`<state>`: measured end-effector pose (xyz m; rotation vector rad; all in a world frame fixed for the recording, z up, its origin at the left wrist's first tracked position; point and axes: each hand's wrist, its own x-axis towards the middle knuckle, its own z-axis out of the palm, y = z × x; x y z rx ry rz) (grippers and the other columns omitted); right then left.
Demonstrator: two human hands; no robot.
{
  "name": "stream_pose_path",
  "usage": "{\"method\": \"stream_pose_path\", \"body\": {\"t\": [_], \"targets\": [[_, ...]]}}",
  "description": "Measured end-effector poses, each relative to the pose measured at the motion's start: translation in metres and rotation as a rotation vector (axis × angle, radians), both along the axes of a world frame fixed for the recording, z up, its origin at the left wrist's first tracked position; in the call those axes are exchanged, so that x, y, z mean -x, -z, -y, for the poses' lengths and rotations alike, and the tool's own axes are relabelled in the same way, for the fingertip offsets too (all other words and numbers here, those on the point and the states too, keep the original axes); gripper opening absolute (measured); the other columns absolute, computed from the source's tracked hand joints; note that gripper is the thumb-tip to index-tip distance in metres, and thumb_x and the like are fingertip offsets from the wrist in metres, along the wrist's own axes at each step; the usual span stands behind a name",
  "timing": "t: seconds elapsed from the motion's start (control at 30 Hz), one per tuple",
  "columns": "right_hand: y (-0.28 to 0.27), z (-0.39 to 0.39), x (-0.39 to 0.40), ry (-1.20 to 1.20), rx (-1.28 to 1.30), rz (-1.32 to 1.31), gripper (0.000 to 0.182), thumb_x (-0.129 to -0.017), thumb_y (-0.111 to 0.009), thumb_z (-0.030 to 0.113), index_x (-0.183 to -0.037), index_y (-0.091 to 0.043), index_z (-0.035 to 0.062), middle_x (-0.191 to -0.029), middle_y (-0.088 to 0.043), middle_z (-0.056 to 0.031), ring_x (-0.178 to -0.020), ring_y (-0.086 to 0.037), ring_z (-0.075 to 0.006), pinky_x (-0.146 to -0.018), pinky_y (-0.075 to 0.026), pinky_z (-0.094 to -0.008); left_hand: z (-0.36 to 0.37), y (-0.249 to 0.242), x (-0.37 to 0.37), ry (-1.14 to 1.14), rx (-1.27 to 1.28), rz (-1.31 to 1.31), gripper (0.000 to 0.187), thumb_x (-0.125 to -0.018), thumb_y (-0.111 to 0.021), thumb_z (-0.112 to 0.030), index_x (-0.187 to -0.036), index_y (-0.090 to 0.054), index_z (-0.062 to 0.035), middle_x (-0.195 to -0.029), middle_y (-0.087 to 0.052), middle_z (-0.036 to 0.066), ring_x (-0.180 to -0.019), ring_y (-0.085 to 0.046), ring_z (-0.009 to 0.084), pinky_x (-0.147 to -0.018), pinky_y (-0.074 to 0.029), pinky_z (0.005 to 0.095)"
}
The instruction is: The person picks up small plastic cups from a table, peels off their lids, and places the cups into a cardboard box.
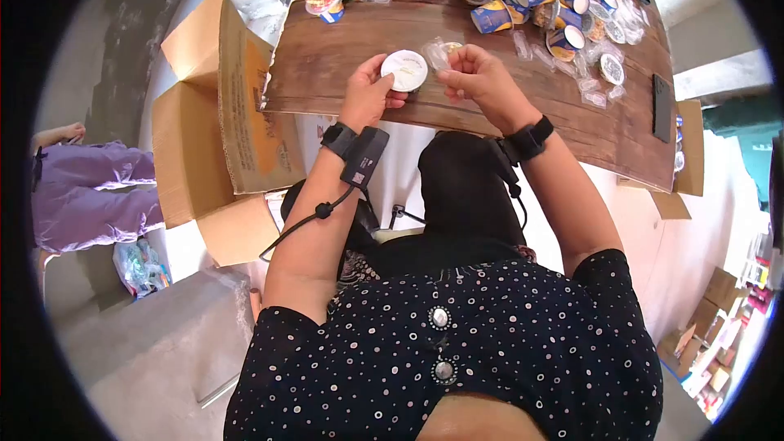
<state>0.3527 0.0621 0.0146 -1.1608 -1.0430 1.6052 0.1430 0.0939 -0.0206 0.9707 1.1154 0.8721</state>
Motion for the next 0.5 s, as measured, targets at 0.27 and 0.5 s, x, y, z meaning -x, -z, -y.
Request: {"method": "stream_pose_path", "body": {"t": [0.27, 0.5], "targets": [[0.012, -0.015, 0.025, -0.094, -0.063, 0.246, 0.023, -0.079, -0.073, 0.015, -0.084, -0.054, 0.0037, -0.069, -0.058, -0.0016, -0.056, -0.055, -0.0078, -0.045, -0.043, -0.0221, 0.004, -0.003, 0.004, -0.004, -0.090, -0.020, 0.052, -0.091, -0.050, -0.007, -0.139, -0.031, -0.0052, -0.123, -0.051, 0.010, -0.073, -0.062, 0.0133, -0.060, -0.052, 0.0232], [0.022, -0.010, 0.037, -0.057, -0.121, 0.292, 0.017, -0.077, -0.073, 0.013, -0.081, -0.060, 0.0028, -0.065, -0.056, 0.0007, -0.055, -0.052, -0.0064, -0.046, -0.041, -0.0226, 0.005, -0.001, 0.006, 0.088, -0.095, 0.001, 0.038, -0.091, -0.057, -0.017, -0.127, -0.050, -0.0056, -0.098, -0.063, 0.007, -0.069, -0.060, 0.0115, -0.060, -0.051, 0.0230]]}}
